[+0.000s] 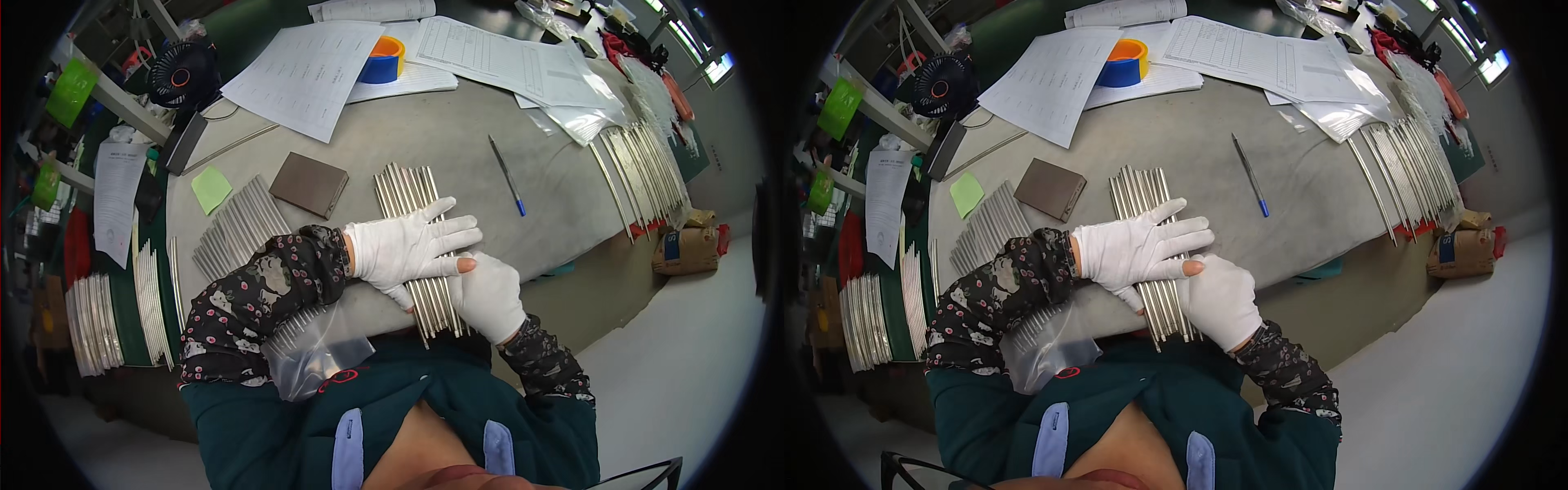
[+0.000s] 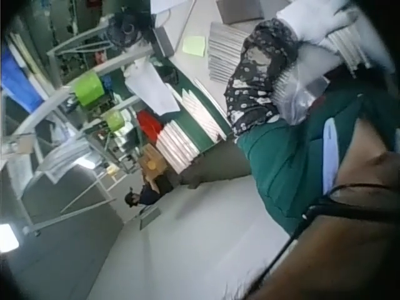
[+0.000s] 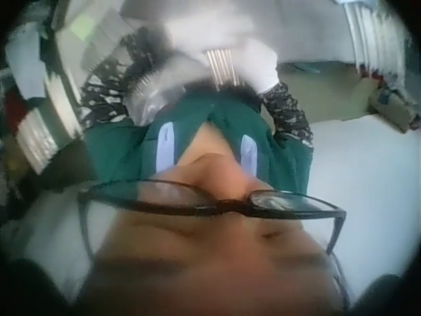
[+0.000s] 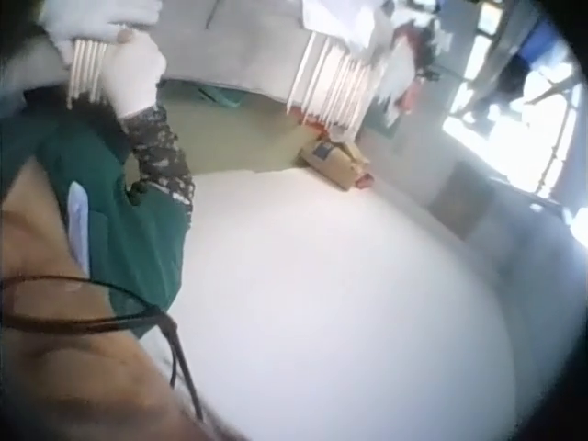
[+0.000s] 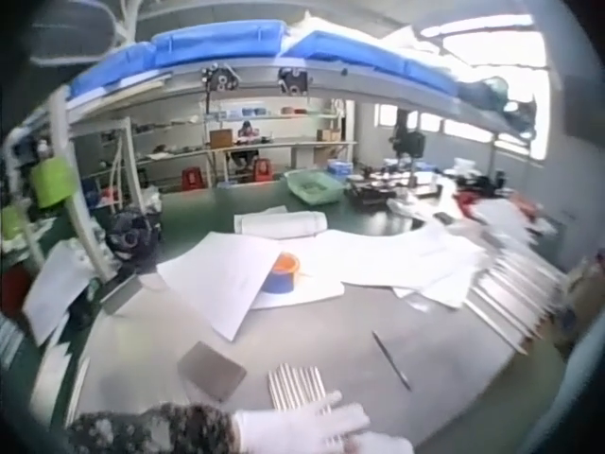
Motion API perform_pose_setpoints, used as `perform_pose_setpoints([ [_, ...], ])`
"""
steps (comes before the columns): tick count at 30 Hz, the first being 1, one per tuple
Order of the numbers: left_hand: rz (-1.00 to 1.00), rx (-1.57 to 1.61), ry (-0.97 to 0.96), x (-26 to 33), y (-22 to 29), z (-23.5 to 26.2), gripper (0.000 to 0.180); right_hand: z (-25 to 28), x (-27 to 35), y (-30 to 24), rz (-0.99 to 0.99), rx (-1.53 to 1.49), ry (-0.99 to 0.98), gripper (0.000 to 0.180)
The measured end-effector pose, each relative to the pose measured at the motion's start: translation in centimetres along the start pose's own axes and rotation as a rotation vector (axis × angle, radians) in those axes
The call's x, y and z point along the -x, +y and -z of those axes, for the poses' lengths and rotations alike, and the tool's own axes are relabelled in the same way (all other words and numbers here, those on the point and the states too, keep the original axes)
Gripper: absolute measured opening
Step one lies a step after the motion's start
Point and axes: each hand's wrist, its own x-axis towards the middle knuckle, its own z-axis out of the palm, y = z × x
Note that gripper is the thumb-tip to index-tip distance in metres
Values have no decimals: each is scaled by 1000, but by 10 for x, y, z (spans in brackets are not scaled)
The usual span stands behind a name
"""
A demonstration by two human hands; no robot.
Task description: Sanding the ends of a bundle of metal rods and preparing them for packaging.
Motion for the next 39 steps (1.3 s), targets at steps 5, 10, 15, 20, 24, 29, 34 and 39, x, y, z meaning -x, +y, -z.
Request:
perform_pose_setpoints([
  [5,46,-72,-71,2,8,5,93,27,23,-15,16,2,-218,28],
  [10,-7,-108,-154,-12,10,7,80,-4,53,22,-657,-1677,-958,63],
  [15,-71,-120,-87,-8,20,2,74,1,50,5,-507,-1710,-929,62],
  [20,7,-111,189,-33,38,15,44,54,28,11,-298,-1576,-981,69],
  [24,173,161,589,-39,50,44,41,113,-2,-10,-290,-1579,-753,78],
  [29,465,608,1155,-25,52,50,48,123,-60,-33,-5,-1216,-368,60],
  [34,544,827,954,5,38,35,50,79,-85,-42,353,-751,203,74],
  [39,415,435,809,1,43,3,58,50,-79,-72,399,-1075,26,69],
])
